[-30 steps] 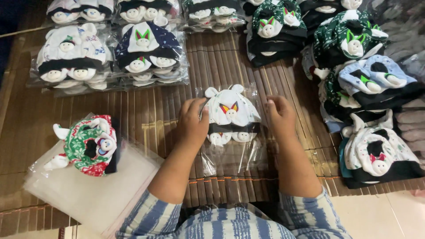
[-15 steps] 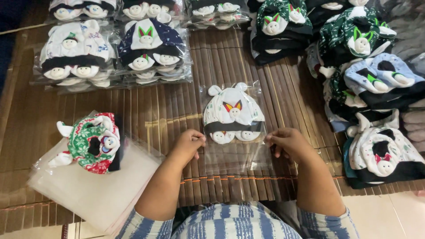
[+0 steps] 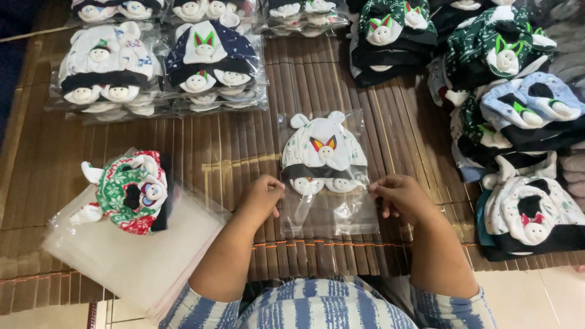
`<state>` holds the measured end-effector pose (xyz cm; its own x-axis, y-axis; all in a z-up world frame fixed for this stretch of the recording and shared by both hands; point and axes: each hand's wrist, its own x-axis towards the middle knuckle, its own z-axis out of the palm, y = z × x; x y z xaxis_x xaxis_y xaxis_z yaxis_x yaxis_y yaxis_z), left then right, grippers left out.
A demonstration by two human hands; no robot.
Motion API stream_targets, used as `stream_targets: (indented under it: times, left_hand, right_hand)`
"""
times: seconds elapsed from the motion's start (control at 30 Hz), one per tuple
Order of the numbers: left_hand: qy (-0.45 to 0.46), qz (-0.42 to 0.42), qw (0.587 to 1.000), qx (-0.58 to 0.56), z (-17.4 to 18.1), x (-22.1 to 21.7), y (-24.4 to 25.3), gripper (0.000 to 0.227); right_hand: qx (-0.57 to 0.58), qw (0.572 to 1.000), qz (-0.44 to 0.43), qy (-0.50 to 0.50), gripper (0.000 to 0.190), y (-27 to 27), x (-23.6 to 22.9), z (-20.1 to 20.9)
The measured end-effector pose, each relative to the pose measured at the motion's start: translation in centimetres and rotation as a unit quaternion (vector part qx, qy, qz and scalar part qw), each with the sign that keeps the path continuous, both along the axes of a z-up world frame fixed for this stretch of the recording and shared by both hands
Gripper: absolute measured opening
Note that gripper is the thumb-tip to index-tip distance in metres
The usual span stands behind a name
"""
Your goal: The person picks up baby hats and booties, places them into plastic bags, and seals the bags by hand.
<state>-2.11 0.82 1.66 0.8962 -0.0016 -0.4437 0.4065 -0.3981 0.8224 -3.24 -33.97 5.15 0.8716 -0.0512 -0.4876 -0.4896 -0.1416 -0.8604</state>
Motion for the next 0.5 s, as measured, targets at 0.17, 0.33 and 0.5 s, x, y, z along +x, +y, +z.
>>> stream_targets:
  times: [0.17,0.33,0.5]
  left_hand:
    - [0.033,0.020,0.995,-0.089,1.8,-0.7,-0.5,0.037]
    - [0.019,0.019,0.991,-0.132,-2.1,0.0,-0.1,0.033]
    - [0.036,0.037,0.984,-0.172,-2.4,-0.2,-0.2,0.037]
  right_hand:
    - [0.003,1.000,0.008,0.012,0.028,0.1,0.1,-0.2]
    - [0.021,1.000,-0.001,0.017,0.028,0.0,0.1,-0.7]
    - [0.058,0.998,-0.018,0.019,0.027,-1.4,0.3,-3.4]
